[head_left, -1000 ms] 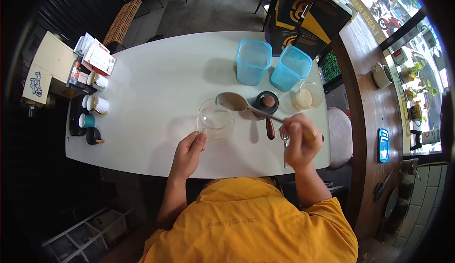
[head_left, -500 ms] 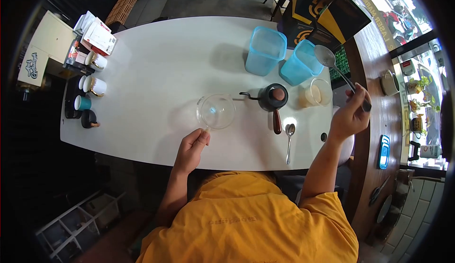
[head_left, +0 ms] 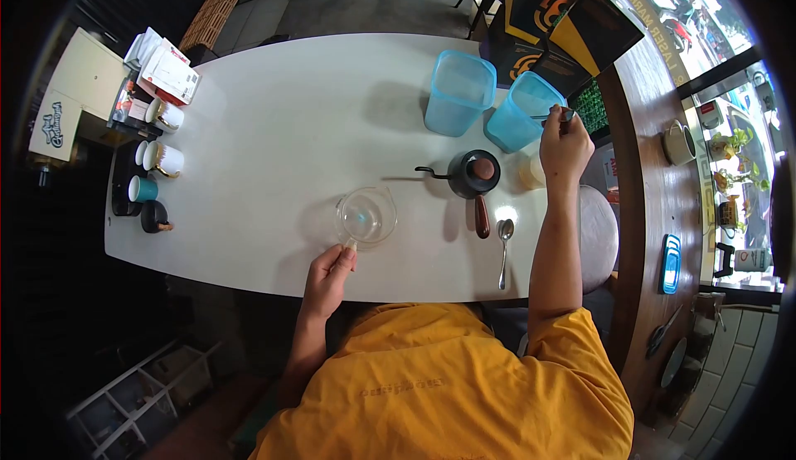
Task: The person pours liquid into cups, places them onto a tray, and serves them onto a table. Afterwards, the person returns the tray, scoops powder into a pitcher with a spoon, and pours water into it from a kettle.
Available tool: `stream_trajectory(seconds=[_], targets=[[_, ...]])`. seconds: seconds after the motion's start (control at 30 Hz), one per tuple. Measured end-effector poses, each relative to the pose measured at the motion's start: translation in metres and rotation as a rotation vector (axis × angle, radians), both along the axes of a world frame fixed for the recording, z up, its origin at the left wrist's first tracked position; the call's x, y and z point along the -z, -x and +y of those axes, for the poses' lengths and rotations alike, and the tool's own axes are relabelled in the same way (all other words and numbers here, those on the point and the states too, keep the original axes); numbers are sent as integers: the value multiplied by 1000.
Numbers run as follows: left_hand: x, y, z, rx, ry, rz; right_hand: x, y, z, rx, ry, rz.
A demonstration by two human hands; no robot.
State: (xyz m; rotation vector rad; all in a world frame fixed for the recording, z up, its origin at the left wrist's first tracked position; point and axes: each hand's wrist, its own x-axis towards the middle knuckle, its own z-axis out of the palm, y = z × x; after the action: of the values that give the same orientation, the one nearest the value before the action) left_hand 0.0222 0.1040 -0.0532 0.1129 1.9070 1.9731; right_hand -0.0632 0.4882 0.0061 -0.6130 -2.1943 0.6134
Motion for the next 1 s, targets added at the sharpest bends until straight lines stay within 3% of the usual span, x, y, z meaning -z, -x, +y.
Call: stream_trajectory(seconds=[0.47, 0.77, 1.0], targets=[[2, -1, 1, -23, 11, -13, 3, 3, 6, 8, 54, -65], [-2, -1, 2, -29, 10, -13, -18, -18, 11, 85, 225, 124], [-6, 1, 5, -44, 2, -63, -30, -39, 25, -44, 357, 429]])
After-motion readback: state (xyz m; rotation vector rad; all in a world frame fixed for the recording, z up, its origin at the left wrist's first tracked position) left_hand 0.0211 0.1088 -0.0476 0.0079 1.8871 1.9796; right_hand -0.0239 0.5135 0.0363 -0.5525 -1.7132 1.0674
